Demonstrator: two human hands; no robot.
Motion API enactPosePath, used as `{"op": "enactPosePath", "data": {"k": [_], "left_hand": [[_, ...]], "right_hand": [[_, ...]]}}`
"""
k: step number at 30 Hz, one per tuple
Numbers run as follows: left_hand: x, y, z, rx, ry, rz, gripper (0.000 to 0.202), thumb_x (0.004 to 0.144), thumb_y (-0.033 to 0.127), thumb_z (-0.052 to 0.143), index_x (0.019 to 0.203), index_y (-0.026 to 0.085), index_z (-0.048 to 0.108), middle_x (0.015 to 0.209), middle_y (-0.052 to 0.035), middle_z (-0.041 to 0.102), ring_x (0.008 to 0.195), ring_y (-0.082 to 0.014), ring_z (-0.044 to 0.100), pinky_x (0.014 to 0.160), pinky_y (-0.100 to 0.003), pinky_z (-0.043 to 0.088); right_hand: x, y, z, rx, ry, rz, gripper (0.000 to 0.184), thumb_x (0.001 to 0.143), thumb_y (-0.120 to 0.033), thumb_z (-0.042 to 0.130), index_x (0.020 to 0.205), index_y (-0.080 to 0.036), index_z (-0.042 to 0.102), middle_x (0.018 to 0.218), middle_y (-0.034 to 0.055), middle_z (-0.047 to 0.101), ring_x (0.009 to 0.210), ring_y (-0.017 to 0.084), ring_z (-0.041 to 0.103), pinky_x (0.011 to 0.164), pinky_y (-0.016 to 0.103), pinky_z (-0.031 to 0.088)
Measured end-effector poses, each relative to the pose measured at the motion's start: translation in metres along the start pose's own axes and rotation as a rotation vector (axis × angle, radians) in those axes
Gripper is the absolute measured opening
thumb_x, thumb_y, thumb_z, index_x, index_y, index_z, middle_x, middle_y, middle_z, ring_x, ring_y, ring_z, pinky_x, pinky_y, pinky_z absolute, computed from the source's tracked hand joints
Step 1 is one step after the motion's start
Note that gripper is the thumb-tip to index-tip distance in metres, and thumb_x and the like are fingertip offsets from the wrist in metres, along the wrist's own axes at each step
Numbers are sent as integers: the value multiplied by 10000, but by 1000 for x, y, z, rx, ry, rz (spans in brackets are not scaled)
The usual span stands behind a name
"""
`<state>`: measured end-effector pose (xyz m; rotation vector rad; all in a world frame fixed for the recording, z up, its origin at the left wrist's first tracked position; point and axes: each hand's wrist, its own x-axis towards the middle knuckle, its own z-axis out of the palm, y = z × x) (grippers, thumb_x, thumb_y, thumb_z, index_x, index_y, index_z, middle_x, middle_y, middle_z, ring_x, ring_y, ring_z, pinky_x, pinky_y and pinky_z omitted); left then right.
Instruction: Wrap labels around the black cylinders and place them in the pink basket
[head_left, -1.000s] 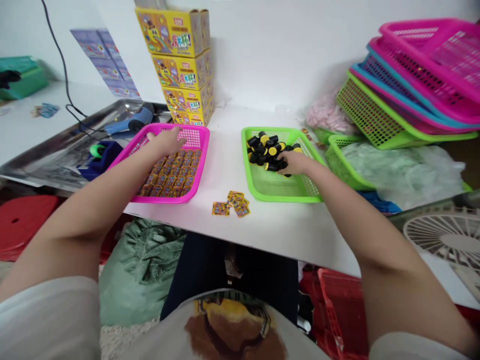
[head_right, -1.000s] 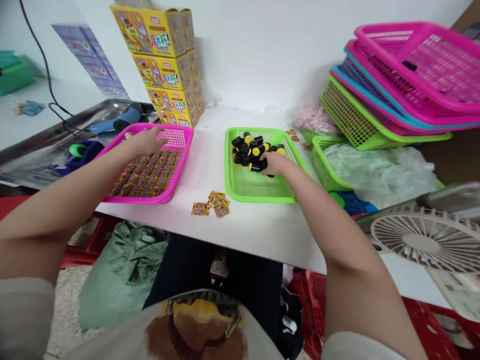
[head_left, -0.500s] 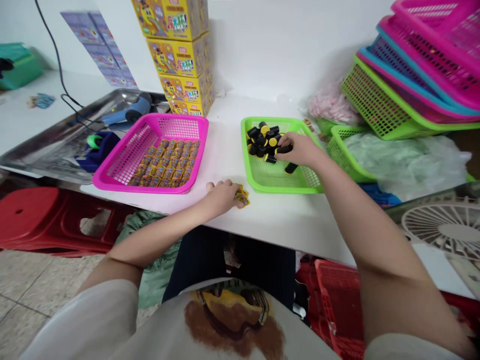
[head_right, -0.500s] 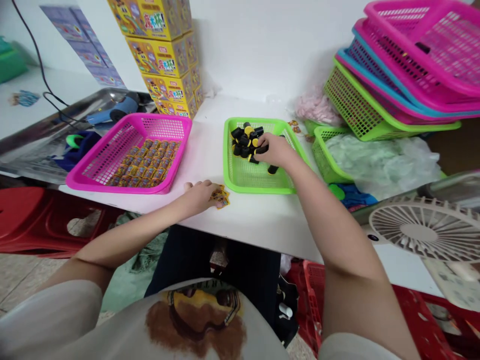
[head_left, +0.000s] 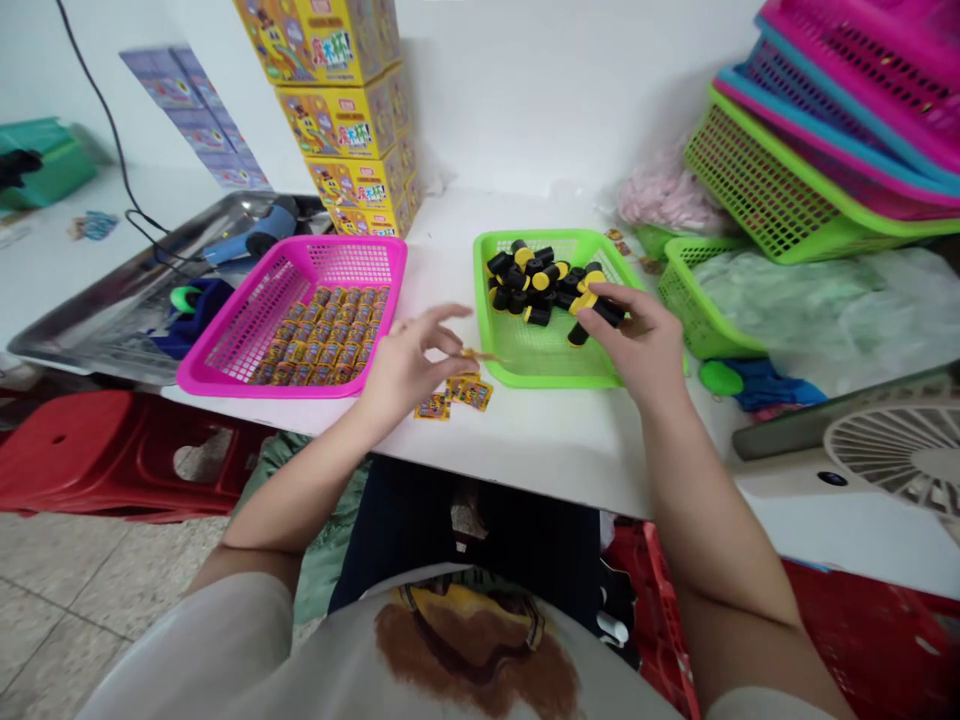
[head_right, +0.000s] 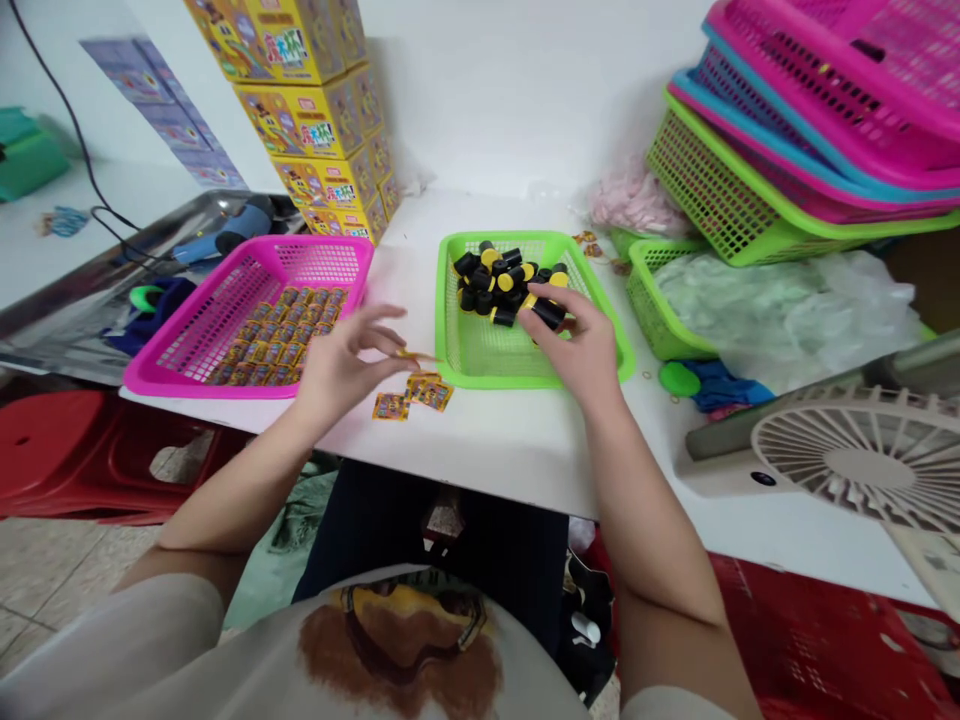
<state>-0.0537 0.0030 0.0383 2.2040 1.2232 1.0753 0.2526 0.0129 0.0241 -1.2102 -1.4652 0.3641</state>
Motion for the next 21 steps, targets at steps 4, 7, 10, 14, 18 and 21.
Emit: {"op": "enactPosePath", "data": {"k": [4, 7, 10, 14, 18, 21], "left_hand": [[37, -3, -2, -114, 159, 281, 652, 946, 484, 815, 1488, 289, 510, 1177, -54, 775, 1067, -216, 809, 1059, -424, 646], [64, -3, 17, -93, 69, 429, 517, 1037, 434, 700, 1485, 270, 499, 1361, -93, 699, 1186, -227, 788, 1143, -463, 619], [72, -6, 43, -56, -70, 513, 388, 1105, 321, 558, 1473, 249, 459, 1324, -79, 731, 1266, -226, 763, 1163, -481, 601], [57, -16, 68, -59, -97, 535, 315, 1114, 193, 424, 1424, 242, 457, 1311, -75, 774, 1190, -183, 789, 1195, -479, 565], [44, -22, 73, -141, -37, 562, 361, 1132, 248, 419, 1492, 261, 394, 1241, -66, 767, 1080, -162, 808, 1119, -455, 611], [43, -22, 73, -207, 23, 580, 356, 1148, 343, 443, 1493, 284, 380, 1204, -45, 732, 999, -164, 825, 982, -399, 662]], "right_hand": [[-5, -2, 5, 83, 86, -39, 312, 794, -501, 887, 964, -266, 771, 788, -3, 704, 695, 152, 619, 652, 339, 554], [-6, -4, 10, 261, 131, -6, 362, 743, -533, 947, 895, -280, 736, 770, -13, 706, 679, 141, 637, 656, 330, 578], [-7, -7, 13, 446, 259, 21, 385, 736, -545, 960, 866, -284, 710, 877, -17, 767, 731, 127, 693, 680, 298, 613], [-14, -13, 15, 566, 279, 20, 443, 758, -607, 931, 820, -275, 645, 936, -41, 778, 750, 127, 725, 691, 307, 664], [-23, -18, 20, 597, 156, 26, 407, 815, -563, 909, 817, -267, 629, 939, -47, 796, 799, 131, 761, 736, 316, 697], [-25, -19, 21, 584, 106, 4, 365, 839, -517, 904, 810, -263, 643, 960, -39, 809, 797, 133, 775, 730, 318, 699]]}}
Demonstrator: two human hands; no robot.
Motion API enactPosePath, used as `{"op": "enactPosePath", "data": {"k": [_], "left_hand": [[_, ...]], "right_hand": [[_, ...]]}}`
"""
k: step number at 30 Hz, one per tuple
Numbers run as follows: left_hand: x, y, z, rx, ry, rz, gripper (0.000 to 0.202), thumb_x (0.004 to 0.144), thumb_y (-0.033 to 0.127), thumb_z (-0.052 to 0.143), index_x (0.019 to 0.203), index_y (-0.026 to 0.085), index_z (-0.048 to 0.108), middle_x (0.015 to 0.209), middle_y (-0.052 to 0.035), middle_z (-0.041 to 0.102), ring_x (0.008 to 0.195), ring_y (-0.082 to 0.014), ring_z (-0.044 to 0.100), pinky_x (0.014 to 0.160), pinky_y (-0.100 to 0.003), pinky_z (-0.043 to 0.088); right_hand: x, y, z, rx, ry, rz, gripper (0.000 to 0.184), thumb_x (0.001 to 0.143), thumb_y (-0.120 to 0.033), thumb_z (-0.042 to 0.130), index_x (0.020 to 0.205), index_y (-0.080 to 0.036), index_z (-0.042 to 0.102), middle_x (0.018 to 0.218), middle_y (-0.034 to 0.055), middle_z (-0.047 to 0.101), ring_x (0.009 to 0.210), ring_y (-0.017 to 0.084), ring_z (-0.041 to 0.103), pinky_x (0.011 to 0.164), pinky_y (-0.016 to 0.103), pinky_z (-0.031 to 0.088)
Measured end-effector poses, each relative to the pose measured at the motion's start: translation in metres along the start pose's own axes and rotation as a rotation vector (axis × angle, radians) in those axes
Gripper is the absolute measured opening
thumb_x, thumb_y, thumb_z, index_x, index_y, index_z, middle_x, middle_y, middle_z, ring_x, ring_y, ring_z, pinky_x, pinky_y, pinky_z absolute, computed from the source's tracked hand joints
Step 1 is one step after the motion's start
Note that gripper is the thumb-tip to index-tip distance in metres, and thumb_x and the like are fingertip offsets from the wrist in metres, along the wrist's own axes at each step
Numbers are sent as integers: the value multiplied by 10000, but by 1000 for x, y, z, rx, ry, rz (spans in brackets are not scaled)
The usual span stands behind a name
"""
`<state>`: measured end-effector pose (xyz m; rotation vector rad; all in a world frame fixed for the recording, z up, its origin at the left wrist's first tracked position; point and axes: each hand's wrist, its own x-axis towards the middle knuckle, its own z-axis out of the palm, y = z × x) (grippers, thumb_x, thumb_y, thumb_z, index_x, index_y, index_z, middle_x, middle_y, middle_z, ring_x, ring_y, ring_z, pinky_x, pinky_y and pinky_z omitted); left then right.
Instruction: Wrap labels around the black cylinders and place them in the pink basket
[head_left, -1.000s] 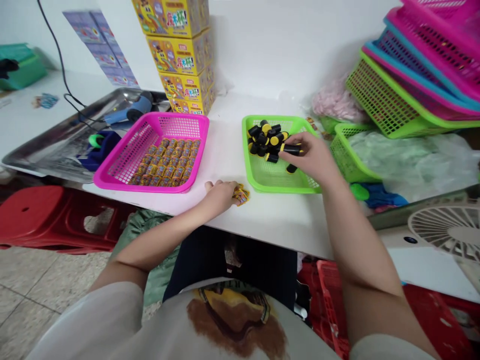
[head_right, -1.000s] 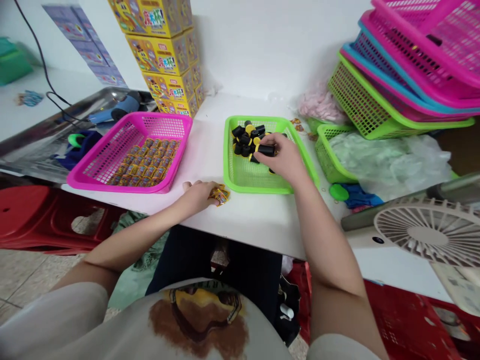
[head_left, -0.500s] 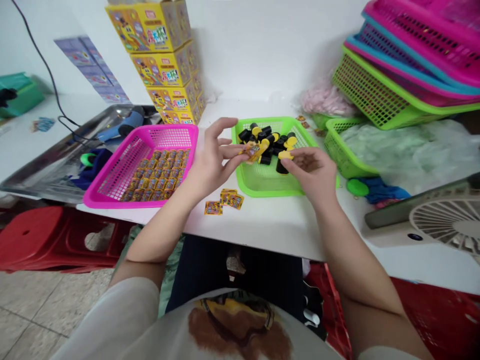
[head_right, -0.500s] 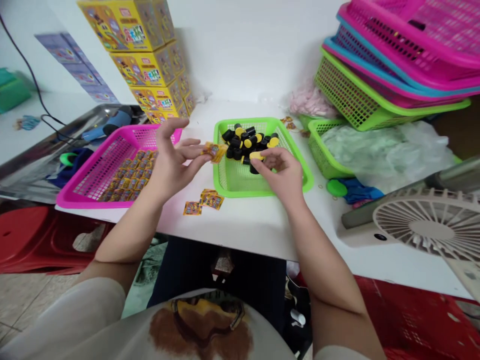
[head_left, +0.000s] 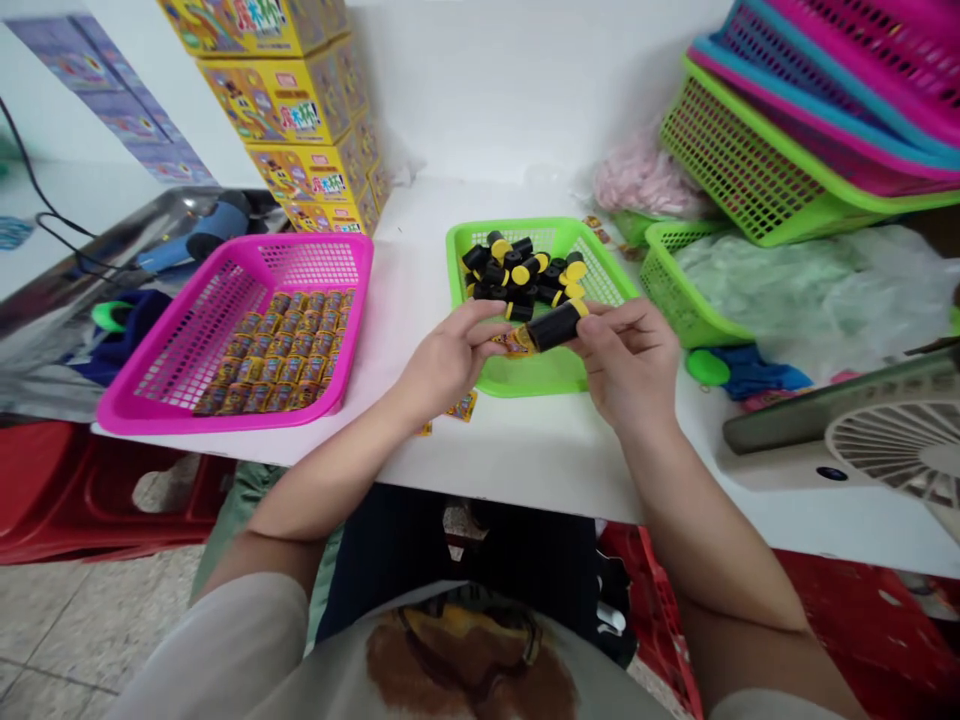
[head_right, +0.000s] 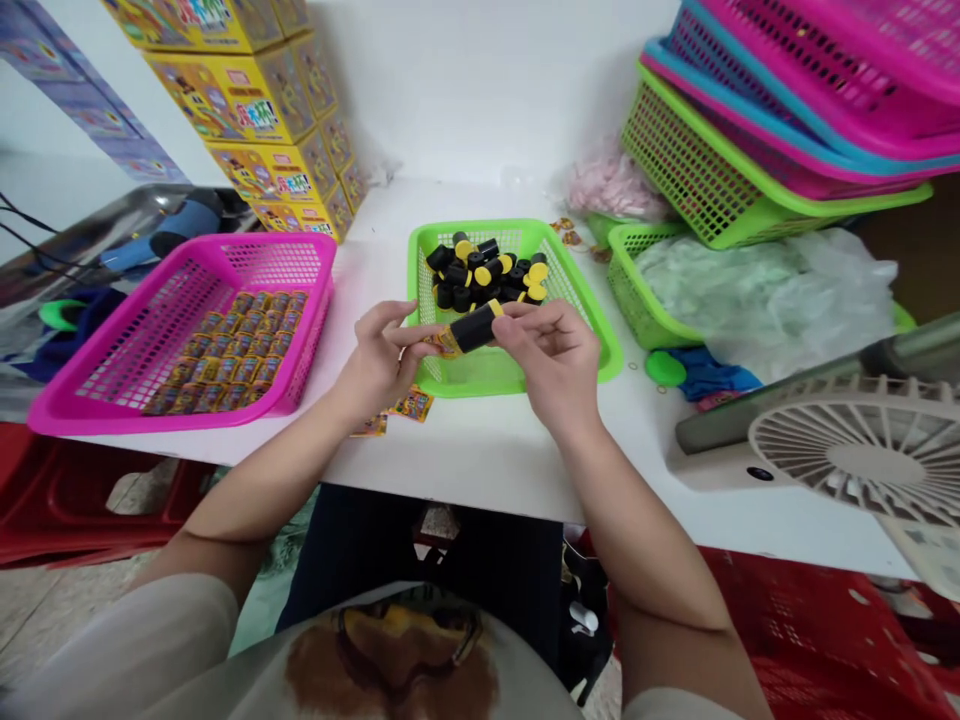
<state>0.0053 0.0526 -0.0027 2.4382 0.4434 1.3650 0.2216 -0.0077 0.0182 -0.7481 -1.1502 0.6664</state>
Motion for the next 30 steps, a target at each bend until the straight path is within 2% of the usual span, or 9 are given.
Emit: {"op": "enactPosePath", "data": {"k": [2, 6, 10, 13, 17, 21, 25, 28, 30], "left_hand": [[1, -1, 1, -43, 58, 34, 374, 1151, 363, 459, 1507, 319, 351, 1250, -37, 708, 979, -157, 829, 978, -398, 663], [-1, -3, 7, -113, 166, 80, 547, 1125, 341, 556, 1567, 416, 243, 1471, -51, 610, 1059, -144, 818, 1120, -449, 618], [-1, -4, 9, -239, 181, 56, 802, 989, 397, 788, 1589, 434, 257, 1619, -90, 474, 1109, -168, 811, 1016, -350, 669], [-1, -2, 9, -296, 192, 57, 872, 921, 398, 865, 1578, 416, 292, 1515, -73, 586, 1097, -172, 809, 980, -331, 680], [0, 4, 6, -264, 215, 93, 863, 894, 368, 893, 1564, 376, 349, 1217, -17, 742, 1082, -175, 808, 988, -328, 674], [-1, 4, 3, -96, 260, 198, 808, 912, 381, 870, 1568, 353, 398, 1216, -20, 760, 1077, -178, 806, 1106, -404, 638], [2, 0, -6, 90, 175, 300, 728, 956, 390, 817, 1566, 343, 423, 1192, -7, 784, 1052, -179, 802, 1224, -510, 552], [3, -1, -12, 168, 114, 266, 619, 970, 436, 791, 1512, 367, 499, 1160, 13, 798, 1047, -185, 798, 1334, -579, 405], [3, 0, -13, 139, 43, 215, 527, 991, 483, 754, 1462, 364, 549, 1176, 8, 799, 1065, -193, 799, 1348, -590, 378]], "right_hand": [[0, 0, 0, -38, -29, -24, 340, 853, -497, 896, 803, -265, 652, 967, -32, 810, 796, 135, 781, 702, 306, 685], [0, -2, 0, -144, -37, -120, 348, 841, -468, 909, 770, -257, 641, 967, -4, 813, 861, 157, 792, 687, 293, 659], [-2, -3, 2, -201, -81, -231, 337, 844, -422, 908, 759, -247, 632, 984, 25, 816, 913, 174, 793, 723, 305, 666], [-5, -1, 3, -201, -112, -289, 324, 873, -399, 885, 766, -246, 620, 1011, 31, 815, 942, 183, 796, 763, 328, 675], [-7, -2, 4, -231, -105, -321, 363, 905, -385, 856, 740, -242, 565, 1018, 31, 816, 938, 185, 793, 762, 331, 668], [-8, -7, 4, -261, -160, -356, 368, 904, -305, 849, 719, -237, 539, 1036, 29, 819, 935, 185, 791, 748, 334, 677], [-11, -9, 5, -307, -230, -394, 326, 871, -253, 868, 719, -231, 580, 1088, 23, 805, 959, 184, 785, 754, 343, 700], [-15, -7, 8, -353, -266, -435, 282, 836, -247, 897, 727, -242, 637, 1103, 18, 800, 927, 180, 778, 779, 363, 711], [-16, -5, 10, -378, -282, -423, 249, 809, -273, 925, 755, -263, 682, 1100, 14, 804, 905, 183, 778, 797, 378, 709]]}}
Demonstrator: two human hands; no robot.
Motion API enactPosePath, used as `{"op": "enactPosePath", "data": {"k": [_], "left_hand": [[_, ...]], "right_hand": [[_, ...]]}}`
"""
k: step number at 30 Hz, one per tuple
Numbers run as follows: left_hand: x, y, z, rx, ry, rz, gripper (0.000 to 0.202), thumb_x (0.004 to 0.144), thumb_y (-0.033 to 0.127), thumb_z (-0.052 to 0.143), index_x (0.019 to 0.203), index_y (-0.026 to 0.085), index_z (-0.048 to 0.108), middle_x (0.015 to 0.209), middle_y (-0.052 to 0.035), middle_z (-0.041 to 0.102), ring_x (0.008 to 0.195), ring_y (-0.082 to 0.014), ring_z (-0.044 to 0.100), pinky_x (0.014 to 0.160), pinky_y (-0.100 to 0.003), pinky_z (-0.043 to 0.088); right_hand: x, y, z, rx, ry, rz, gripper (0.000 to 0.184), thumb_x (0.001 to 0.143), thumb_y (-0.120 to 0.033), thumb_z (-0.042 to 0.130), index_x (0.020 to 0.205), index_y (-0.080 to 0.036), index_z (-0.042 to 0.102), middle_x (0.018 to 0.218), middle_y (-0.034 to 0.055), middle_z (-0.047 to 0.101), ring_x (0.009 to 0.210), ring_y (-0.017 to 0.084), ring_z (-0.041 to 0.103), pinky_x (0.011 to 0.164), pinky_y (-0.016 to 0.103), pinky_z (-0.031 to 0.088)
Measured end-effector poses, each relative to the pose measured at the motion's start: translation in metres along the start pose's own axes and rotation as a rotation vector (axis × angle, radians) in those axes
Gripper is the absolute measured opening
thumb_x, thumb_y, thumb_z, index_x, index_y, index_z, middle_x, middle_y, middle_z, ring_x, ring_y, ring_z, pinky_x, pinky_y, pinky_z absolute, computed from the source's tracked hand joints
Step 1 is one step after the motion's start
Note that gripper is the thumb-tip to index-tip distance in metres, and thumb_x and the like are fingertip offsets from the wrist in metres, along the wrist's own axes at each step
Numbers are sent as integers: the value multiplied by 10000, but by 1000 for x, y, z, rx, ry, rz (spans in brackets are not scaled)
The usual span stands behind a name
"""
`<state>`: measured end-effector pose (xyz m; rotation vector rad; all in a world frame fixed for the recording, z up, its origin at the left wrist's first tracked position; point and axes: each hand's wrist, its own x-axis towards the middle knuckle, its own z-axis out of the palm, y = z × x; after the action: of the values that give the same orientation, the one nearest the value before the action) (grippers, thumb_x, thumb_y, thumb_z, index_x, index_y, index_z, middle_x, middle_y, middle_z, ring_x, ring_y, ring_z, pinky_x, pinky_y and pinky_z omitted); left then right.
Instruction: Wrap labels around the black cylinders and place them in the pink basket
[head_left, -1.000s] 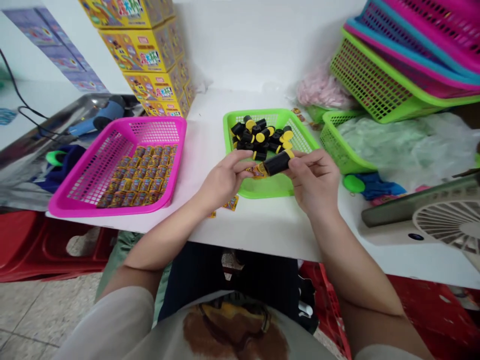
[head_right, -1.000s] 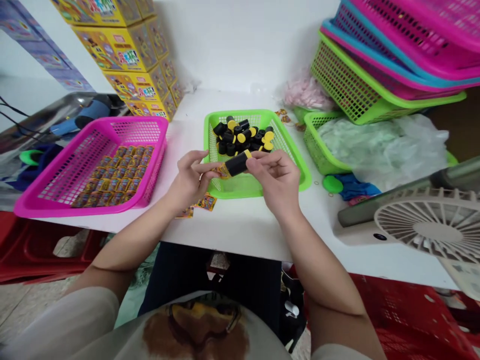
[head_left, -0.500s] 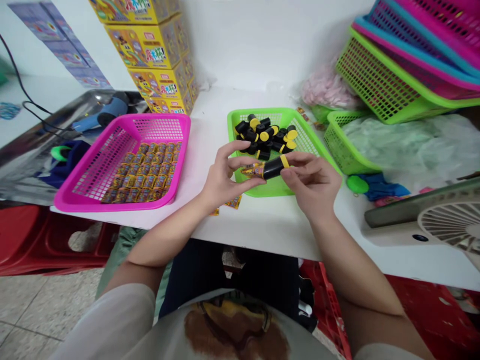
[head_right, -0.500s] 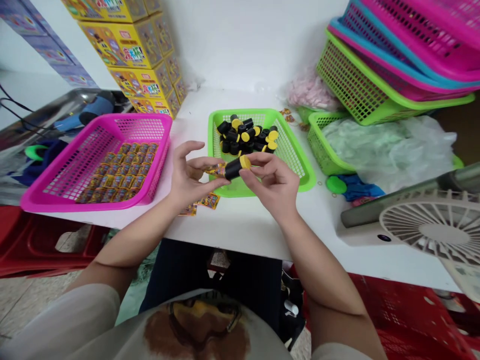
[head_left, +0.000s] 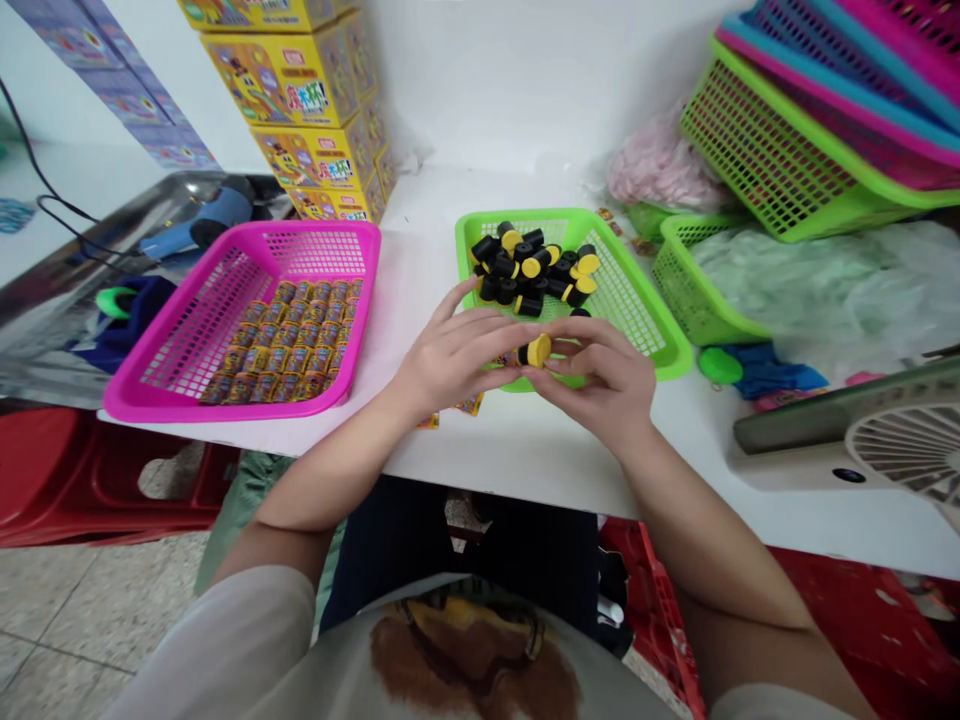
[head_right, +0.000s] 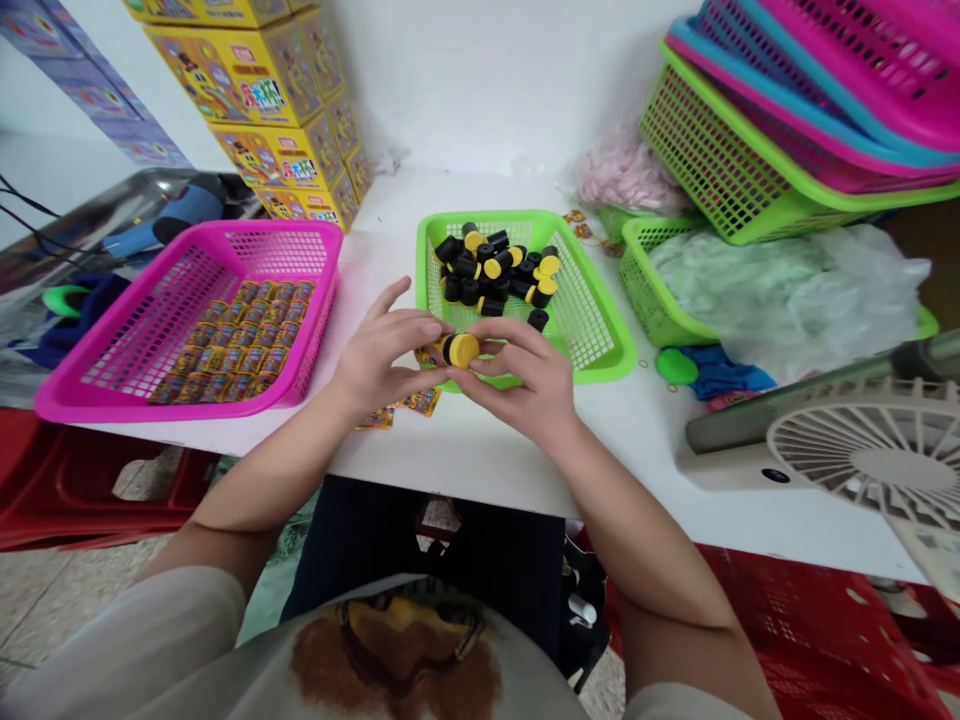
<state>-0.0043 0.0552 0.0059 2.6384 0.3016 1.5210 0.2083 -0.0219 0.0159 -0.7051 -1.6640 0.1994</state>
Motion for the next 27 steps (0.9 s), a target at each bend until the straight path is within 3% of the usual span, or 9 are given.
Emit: {"op": "enactPosePath", "data": {"k": [2, 4, 9, 11, 13, 15, 19, 23, 27], "left_hand": [[-2, 3, 2, -87, -69, -80, 540, 1001, 532, 729, 1471, 356, 531, 1225, -15, 788, 1100, -210, 800, 1305, -586, 445], [-5, 7, 7, -181, -72, -188, 679, 980, 579, 744, 1542, 363, 430, 1299, -44, 760, 1144, -231, 798, 1235, -570, 526], [-10, 15, 16, -382, 90, -372, 947, 893, 612, 831, 1598, 426, 227, 1542, -89, 591, 1098, -200, 812, 1084, -458, 636], [-8, 19, 17, -458, 136, -413, 958, 889, 584, 846, 1589, 409, 216, 1458, -83, 653, 1039, -182, 816, 985, -391, 661], [-5, 23, 18, -522, 148, -470, 970, 888, 550, 858, 1580, 373, 202, 1250, -46, 755, 945, -164, 812, 905, -346, 656], [-2, 28, 19, -582, 137, -534, 999, 869, 536, 875, 1567, 352, 184, 1093, -6, 783, 874, -150, 794, 847, -318, 640], [0, 37, 22, -749, 0, -653, 988, 849, 541, 870, 1537, 366, 184, 1097, 6, 752, 814, -126, 763, 711, -260, 599], [1, 43, 16, -1008, -276, -632, 757, 960, 528, 729, 1501, 411, 213, 843, 100, 666, 649, -108, 714, 596, -235, 564], [5, 45, 6, -986, -341, -648, 841, 942, 480, 740, 1548, 382, 166, 657, 145, 454, 489, -113, 597, 512, -252, 511]], "right_hand": [[-1, 1, 0, -6, -25, 51, 216, 797, -320, 940, 821, -289, 728, 1090, 12, 812, 926, 197, 787, 841, 401, 700], [-1, 2, -1, 21, -39, 98, 229, 802, -360, 936, 944, -311, 762, 1097, 18, 821, 984, 218, 798, 900, 425, 690], [-1, 6, -7, -12, -99, 19, 209, 945, -390, 786, 1148, -358, 750, 1223, 31, 813, 1132, 240, 793, 969, 460, 669], [-2, 6, -6, -146, -170, -41, 288, 973, -454, 745, 1251, -385, 717, 1287, 41, 791, 1204, 262, 769, 1028, 505, 642], [-3, 6, -1, -284, -217, -104, 504, 925, -524, 791, 1384, -385, 639, 1360, 64, 754, 1279, 305, 727, 1100, 563, 596], [-6, 5, 6, -381, -184, -182, 670, 886, -460, 842, 1481, -369, 548, 1399, 84, 719, 1304, 327, 698, 1136, 584, 562], [-13, 1, 17, -430, -73, -329, 705, 915, -256, 787, 1537, -365, 473, 1251, 67, 732, 1158, 281, 724, 1048, 509, 603], [-16, -5, 17, -482, -105, -375, 569, 962, -403, 722, 1491, -389, 514, 1210, 61, 724, 1115, 287, 724, 970, 512, 644], [-19, -10, 18, -536, -47, -459, 469, 975, -368, 703, 1433, -381, 603, 1194, 62, 719, 1109, 263, 705, 1029, 492, 649]]}}
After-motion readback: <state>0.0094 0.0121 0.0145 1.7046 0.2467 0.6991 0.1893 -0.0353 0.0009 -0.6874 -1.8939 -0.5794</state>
